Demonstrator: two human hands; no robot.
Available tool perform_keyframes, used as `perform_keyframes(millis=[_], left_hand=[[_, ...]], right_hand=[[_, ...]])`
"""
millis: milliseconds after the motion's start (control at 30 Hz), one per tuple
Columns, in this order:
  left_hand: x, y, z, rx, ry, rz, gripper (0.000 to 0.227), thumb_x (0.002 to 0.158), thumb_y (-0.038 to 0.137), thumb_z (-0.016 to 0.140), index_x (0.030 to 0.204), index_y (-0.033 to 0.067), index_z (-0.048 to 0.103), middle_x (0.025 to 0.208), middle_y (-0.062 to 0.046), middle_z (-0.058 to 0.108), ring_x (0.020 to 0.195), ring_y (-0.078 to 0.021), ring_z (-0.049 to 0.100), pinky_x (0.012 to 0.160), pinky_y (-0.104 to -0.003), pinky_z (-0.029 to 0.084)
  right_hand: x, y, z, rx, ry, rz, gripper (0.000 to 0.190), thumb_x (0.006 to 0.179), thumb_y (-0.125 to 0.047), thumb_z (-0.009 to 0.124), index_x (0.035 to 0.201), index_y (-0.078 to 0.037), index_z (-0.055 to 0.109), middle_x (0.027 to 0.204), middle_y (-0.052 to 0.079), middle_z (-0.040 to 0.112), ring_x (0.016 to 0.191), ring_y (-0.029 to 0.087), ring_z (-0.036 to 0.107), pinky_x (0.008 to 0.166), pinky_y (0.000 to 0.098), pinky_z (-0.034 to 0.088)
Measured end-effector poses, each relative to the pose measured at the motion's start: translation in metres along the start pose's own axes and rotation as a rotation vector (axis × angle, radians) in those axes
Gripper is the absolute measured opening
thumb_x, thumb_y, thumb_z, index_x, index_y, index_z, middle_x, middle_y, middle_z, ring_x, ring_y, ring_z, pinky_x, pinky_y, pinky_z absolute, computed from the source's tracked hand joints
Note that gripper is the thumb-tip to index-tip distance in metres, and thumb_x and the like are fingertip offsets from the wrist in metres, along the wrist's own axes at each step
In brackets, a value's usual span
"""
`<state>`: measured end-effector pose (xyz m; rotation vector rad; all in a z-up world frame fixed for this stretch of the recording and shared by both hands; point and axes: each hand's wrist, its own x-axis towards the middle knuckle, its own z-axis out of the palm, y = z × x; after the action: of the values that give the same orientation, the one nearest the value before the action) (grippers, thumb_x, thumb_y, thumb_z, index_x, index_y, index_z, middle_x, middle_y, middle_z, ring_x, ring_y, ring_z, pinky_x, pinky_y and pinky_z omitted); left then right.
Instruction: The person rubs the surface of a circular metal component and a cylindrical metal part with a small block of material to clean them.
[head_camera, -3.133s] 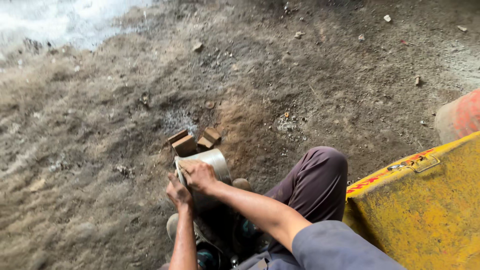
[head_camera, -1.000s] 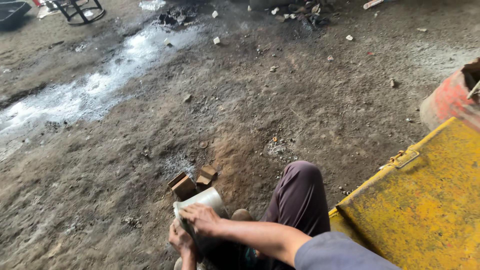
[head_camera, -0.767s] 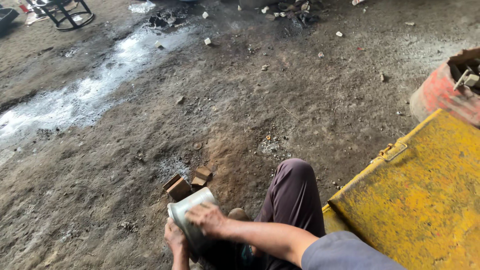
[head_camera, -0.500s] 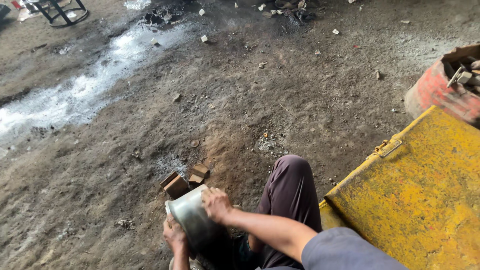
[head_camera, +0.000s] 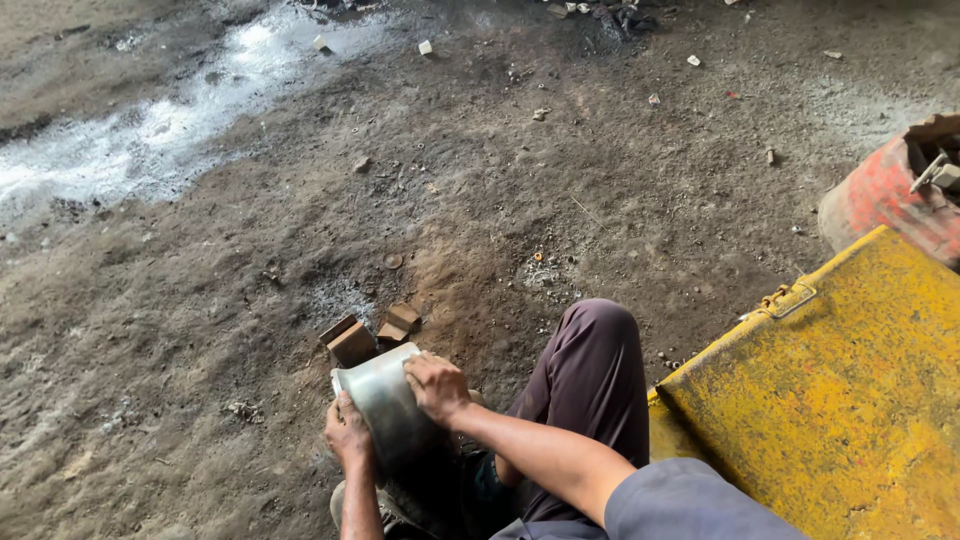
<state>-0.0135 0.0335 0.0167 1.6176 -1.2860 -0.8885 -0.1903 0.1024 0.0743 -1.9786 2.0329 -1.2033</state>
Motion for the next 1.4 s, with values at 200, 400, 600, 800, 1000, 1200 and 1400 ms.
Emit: perform_keyframes(millis=[200, 400, 600, 800, 1000, 1200, 1400], left_hand=[[-0.001, 0.014, -0.001, 0.034, 0.038, -0.064, 0.060, 0.102, 0.054, 0.051, 0.128, 0.0029, 0.069, 0.115, -0.025, 0.072, 0.105, -0.0396, 0.068, 0.092, -0.049, 0.051], [0.004, 0.019, -0.001, 0.041, 0.036, -0.048, 0.060, 0.103, 0.053, 0.051, 0.128, 0.0022, 0.069, 0.113, -0.026, 0.073, 0.104, -0.0405, 0.069, 0.091, -0.049, 0.052], [0.003, 0.030, -0.005, 0.021, -0.001, -0.063, 0.060, 0.101, 0.058, 0.048, 0.124, 0.0082, 0.073, 0.103, -0.024, 0.075, 0.097, -0.0407, 0.070, 0.085, -0.050, 0.053], [0.012, 0.021, 0.001, 0.047, 0.061, -0.098, 0.056, 0.098, 0.057, 0.052, 0.123, 0.0131, 0.076, 0.100, -0.027, 0.075, 0.094, -0.0407, 0.071, 0.086, -0.050, 0.053], [0.010, 0.019, 0.000, 0.024, 0.076, -0.086, 0.060, 0.096, 0.056, 0.055, 0.132, 0.0100, 0.070, 0.110, -0.028, 0.073, 0.103, -0.0417, 0.071, 0.091, -0.048, 0.054], [0.014, 0.021, 0.001, 0.024, 0.076, -0.133, 0.063, 0.095, 0.057, 0.057, 0.133, 0.0080, 0.069, 0.112, -0.028, 0.073, 0.106, -0.0411, 0.071, 0.093, -0.046, 0.053], [0.007, 0.015, 0.001, -0.027, 0.110, -0.108, 0.066, 0.093, 0.059, 0.059, 0.128, 0.0043, 0.070, 0.115, -0.027, 0.072, 0.105, -0.0385, 0.072, 0.092, -0.044, 0.054]], right_hand=[[-0.014, 0.006, 0.013, 0.058, 0.081, 0.085, 0.021, 0.096, -0.019, 0.066, 0.109, -0.007, 0.076, 0.131, 0.016, 0.068, 0.117, 0.038, 0.067, 0.092, 0.0420, 0.057], [-0.026, -0.009, -0.002, 0.093, 0.089, 0.179, 0.019, 0.093, -0.022, 0.069, 0.105, -0.009, 0.077, 0.133, 0.014, 0.068, 0.112, 0.036, 0.070, 0.090, 0.0407, 0.058], [0.007, -0.013, -0.003, 0.126, -0.018, 0.446, 0.016, 0.094, -0.027, 0.070, 0.102, -0.015, 0.075, 0.099, 0.012, 0.076, 0.083, 0.034, 0.076, 0.073, 0.0431, 0.061], [0.030, 0.007, 0.012, 0.225, 0.076, 0.435, 0.019, 0.085, -0.024, 0.078, 0.101, -0.013, 0.077, 0.092, 0.013, 0.078, 0.083, 0.032, 0.077, 0.073, 0.0415, 0.060], [0.013, 0.023, 0.034, 0.349, 0.204, 0.482, 0.028, 0.079, -0.022, 0.083, 0.102, -0.009, 0.075, 0.093, 0.011, 0.079, 0.084, 0.025, 0.078, 0.076, 0.0357, 0.060], [-0.001, 0.018, 0.033, 0.379, 0.148, 0.722, 0.030, 0.077, -0.024, 0.086, 0.099, -0.008, 0.074, 0.090, 0.007, 0.081, 0.081, 0.019, 0.079, 0.074, 0.0331, 0.061], [0.044, 0.030, 0.033, 0.239, 0.058, 0.668, 0.025, 0.077, -0.032, 0.085, 0.085, -0.009, 0.080, 0.082, 0.009, 0.080, 0.074, 0.022, 0.077, 0.072, 0.0367, 0.059]])
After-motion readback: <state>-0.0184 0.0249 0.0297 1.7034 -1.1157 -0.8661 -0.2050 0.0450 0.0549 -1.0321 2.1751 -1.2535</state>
